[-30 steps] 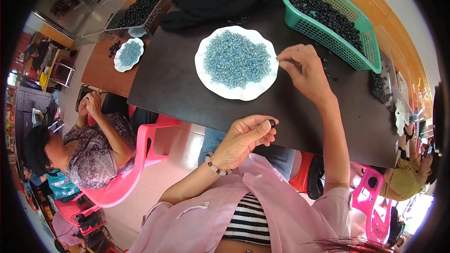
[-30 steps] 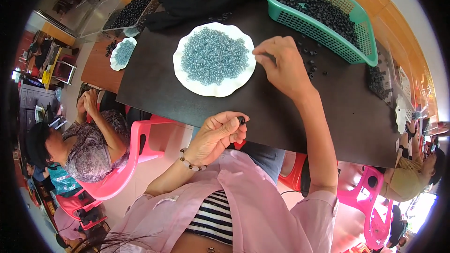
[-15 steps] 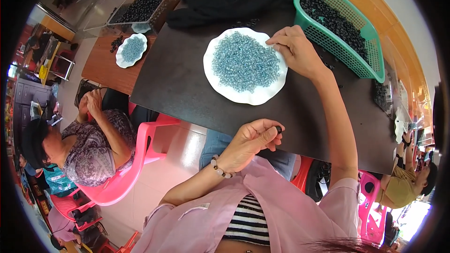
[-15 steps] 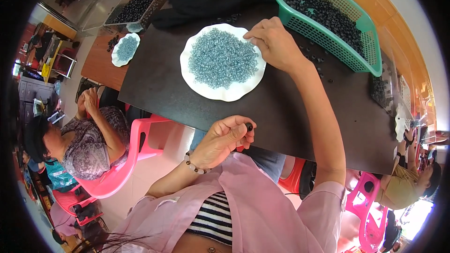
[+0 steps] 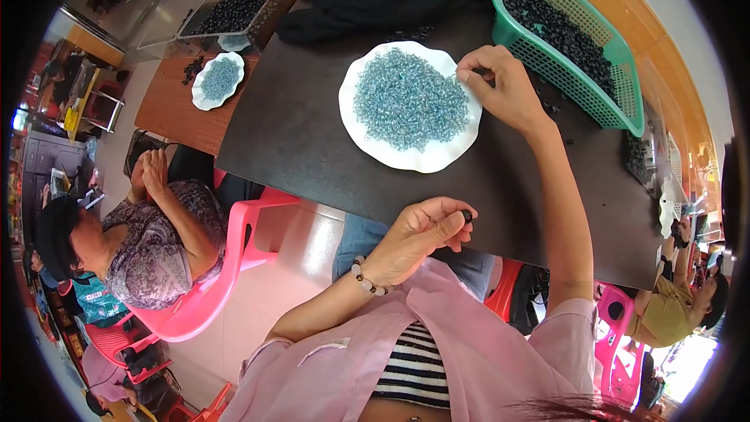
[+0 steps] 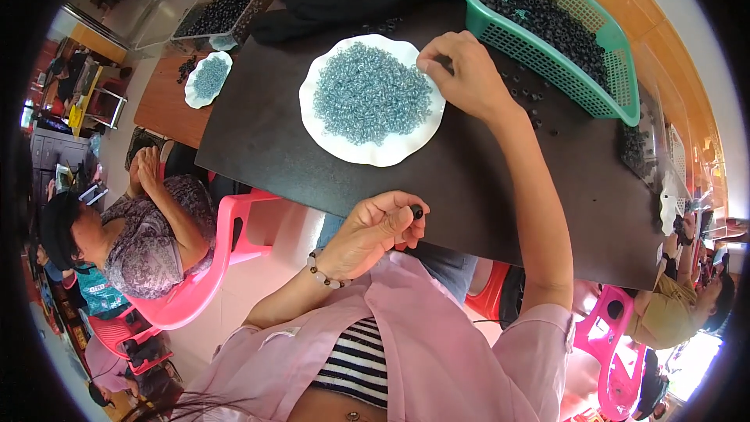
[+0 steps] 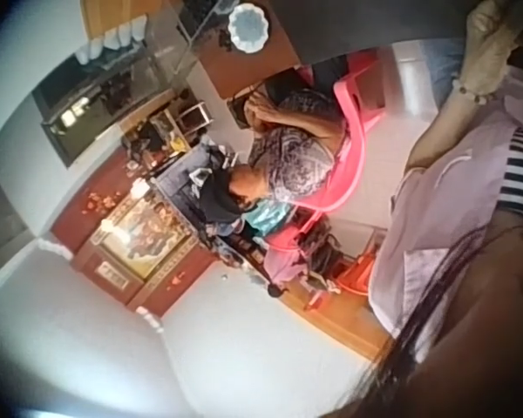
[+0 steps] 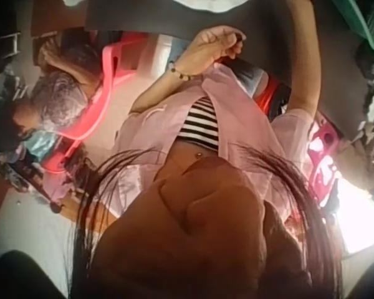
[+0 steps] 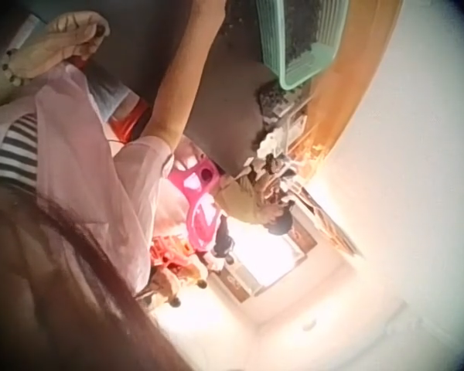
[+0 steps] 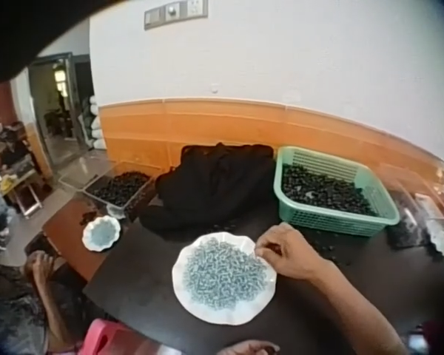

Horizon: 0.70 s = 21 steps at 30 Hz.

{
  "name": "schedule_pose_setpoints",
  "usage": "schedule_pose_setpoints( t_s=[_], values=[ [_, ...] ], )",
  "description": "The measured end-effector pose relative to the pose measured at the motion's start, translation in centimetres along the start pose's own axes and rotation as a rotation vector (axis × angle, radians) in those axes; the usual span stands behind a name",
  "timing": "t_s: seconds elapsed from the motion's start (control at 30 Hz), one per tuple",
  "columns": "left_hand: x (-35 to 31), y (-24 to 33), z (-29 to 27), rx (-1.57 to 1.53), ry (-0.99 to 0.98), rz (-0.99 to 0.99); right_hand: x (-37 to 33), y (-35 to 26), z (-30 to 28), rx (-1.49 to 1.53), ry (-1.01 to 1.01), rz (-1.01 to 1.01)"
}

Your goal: Manually assembling or sorting small black components on a production table.

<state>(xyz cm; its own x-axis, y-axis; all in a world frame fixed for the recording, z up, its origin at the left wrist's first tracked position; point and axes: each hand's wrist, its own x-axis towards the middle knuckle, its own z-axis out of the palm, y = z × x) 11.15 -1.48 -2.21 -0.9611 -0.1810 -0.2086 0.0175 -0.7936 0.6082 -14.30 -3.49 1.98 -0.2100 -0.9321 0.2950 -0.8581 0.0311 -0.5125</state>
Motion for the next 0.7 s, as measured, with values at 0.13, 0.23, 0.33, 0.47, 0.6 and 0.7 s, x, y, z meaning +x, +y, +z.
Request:
schedule_pose_setpoints(
  t_s=[0.13,0.23,0.33,0.47,0.6,0.7],
  values=[
    [0.0,-0.16,-0.05,-0.013,0.005,-0.002,-0.06,-0.1,-0.09,0.22,-0.021,0.202],
    [0.0,-0.14,-0.06,0.003,0.004,-0.002,-0.21,-0.16,-0.1,0.405,-0.019,0.235],
    [0.0,-0.18,-0.15,-0.003,-0.007,-0.001,-0.49,-0.01,-0.34,0.252,-0.045,0.242],
    [0.0,-0.29,-0.29,0.003,-0.018,0.004,-0.68,-0.39,-0.65,0.135,-0.05,0.146],
    [0.01,-0.19,-0.19,-0.002,-0.023,0.004,-0.53,0.14,-0.21,0.033,-0.049,0.017],
    [0.04,-0.15,-0.18,0.002,-0.021,0.008,-0.43,0.5,0.24,-0.071,-0.03,-0.095]
  ],
)
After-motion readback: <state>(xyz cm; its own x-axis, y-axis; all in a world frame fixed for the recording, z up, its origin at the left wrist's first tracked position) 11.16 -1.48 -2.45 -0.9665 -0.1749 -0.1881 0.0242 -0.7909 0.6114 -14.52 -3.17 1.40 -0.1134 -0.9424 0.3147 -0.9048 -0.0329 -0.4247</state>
